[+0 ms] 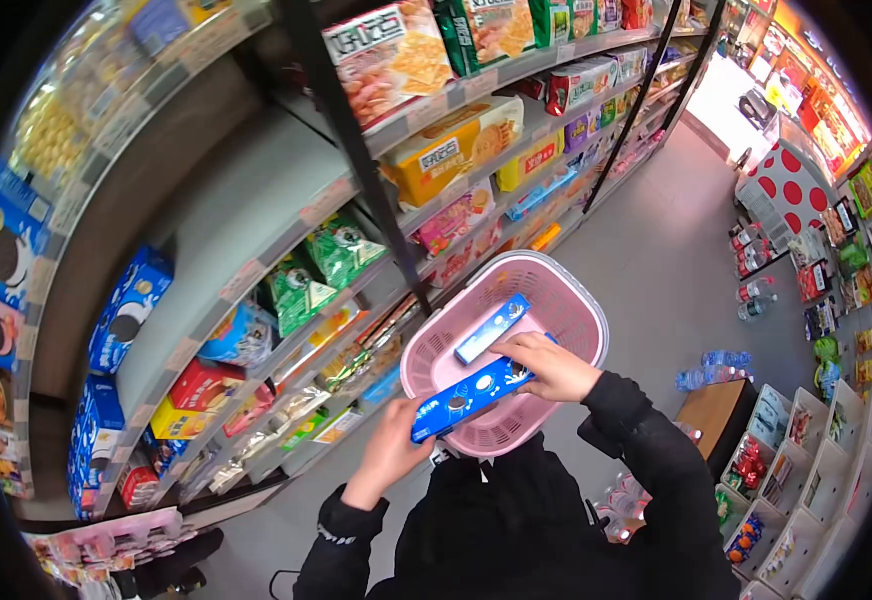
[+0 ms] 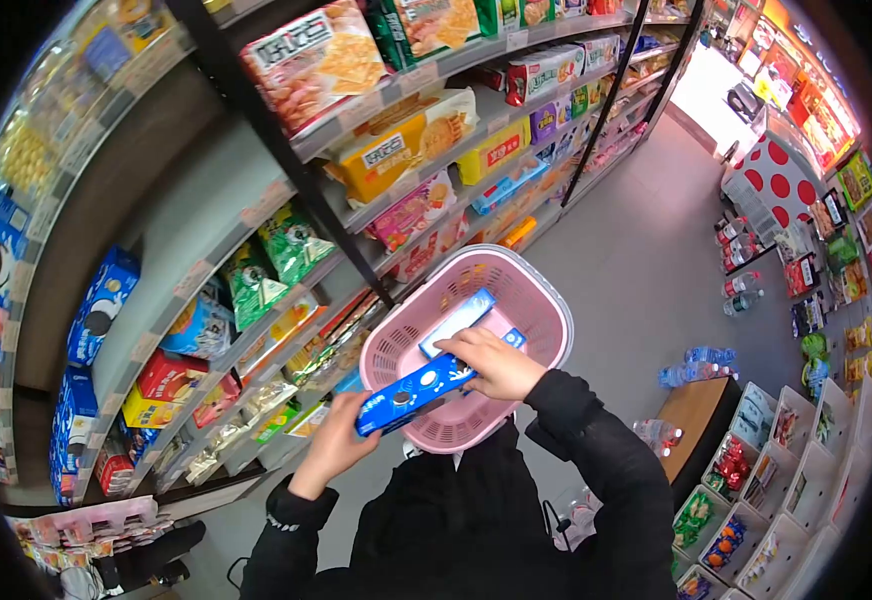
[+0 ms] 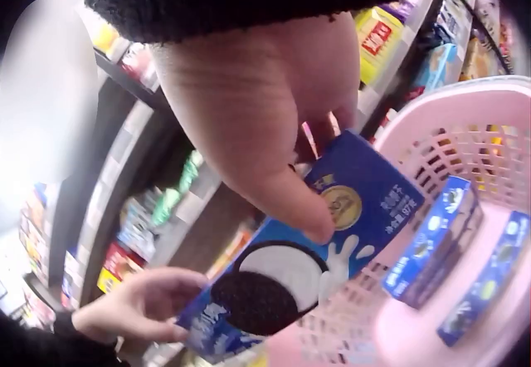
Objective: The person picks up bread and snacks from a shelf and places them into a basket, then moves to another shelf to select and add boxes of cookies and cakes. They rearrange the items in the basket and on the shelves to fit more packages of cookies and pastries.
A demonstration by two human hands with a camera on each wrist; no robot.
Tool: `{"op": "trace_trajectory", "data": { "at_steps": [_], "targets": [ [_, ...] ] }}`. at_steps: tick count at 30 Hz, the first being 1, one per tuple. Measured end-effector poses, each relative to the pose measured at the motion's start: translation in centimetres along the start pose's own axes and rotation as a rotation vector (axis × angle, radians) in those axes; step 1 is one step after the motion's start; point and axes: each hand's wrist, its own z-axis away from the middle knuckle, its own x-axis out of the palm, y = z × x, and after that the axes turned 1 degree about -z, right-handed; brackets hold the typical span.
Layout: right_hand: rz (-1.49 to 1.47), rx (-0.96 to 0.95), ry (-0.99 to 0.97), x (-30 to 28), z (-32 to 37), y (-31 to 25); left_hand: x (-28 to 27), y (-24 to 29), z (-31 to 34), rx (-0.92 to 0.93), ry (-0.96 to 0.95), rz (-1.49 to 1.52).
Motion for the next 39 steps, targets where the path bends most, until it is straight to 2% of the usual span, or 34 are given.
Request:
{"op": "trace_trajectory", "data": {
  "at_steps": [1, 3, 4, 6, 10, 12, 19, 23, 24, 25, 28, 29, 30, 32, 33, 34, 35, 36, 38, 39],
  "targets": [
    [-0.010, 0.005, -0.006, 0.1, 0.4, 1.8, 1.9, -0.2, -1.0, -0.026, -0.036, -0.029],
    [0.300, 0.070, -0.148, 0.6, 1.1, 5.8, 5.5, -0.3, -3.1, -0.049, -0.080, -0.096],
    [0.290, 0.071, -0.158, 1.3, 1.4, 7.8, 7.3, -0.4, -4.1, -0.061, -0.085, -0.092],
    [0.547, 0.143, -0.212, 2.7, 2.1, 11.9, 11.0, -0.6, -6.2, -0.200, -0.177, -0.178],
    [0.667, 0.232, -0.267, 5.4, 1.6, 18.9, 18.1, -2.5, -9.3, -0.314, -0.225, -0.172],
    [0.706, 0.326, -0.320, 6.7, 1.2, 21.8, 20.5, -3.5, -10.3, -0.346, -0.196, -0.160],
    [0.813, 0.364, -0.278, 12.4, 1.2, 27.8, 26.5, -6.6, -11.9, -0.506, -0.042, -0.318],
    [0.815, 0.395, -0.334, 13.6, 1.1, 28.0, 27.9, -8.1, -10.6, -0.564, -0.056, -0.256],
    [0.813, 0.390, -0.333, 13.6, 1.2, 27.9, 27.8, -8.2, -10.4, -0.533, -0.054, -0.143],
    [0.793, 0.410, -0.355, 13.2, 1.3, 27.6, 27.5, -8.3, -10.4, -0.494, -0.048, -0.033],
    [0.763, 0.457, -0.389, 11.4, 1.4, 26.1, 26.0, -7.8, -10.0, -0.458, -0.076, -0.046],
    [0.742, 0.488, -0.413, 10.8, 1.4, 25.5, 24.7, -7.0, -10.0, -0.512, -0.137, -0.046],
    [0.742, 0.470, -0.435, 10.2, 1.6, 25.0, 23.5, -6.2, -9.9, -0.501, -0.113, -0.056],
    [0.604, 0.560, -0.648, 8.2, 0.5, 22.8, 21.4, -4.9, -9.3, -0.596, -0.282, 0.055],
    [0.602, 0.522, -0.768, 7.2, -0.1, 20.9, 21.8, -4.7, -7.8, -0.528, -0.339, 0.076],
    [0.564, 0.307, -0.706, 9.1, -0.5, 21.6, 20.0, -5.3, -6.5, -0.470, -0.324, 0.053],
    [0.590, 0.272, -0.778, 6.5, -2.3, 17.1, 19.2, -5.2, -5.2, -0.419, -0.296, 0.146],
    [0.594, 0.246, -0.734, 6.6, -3.1, 15.0, 17.8, -5.2, -4.4, -0.361, -0.269, 0.236],
    [0.607, 0.068, -0.798, 5.2, -6.2, 8.9, 13.5, -3.3, -3.4, -0.362, -0.281, 0.169],
    [0.569, -0.043, -0.798, 4.8, -7.6, 6.2, 11.1, -3.0, -2.6, -0.369, -0.227, 0.144]
  ]
}}
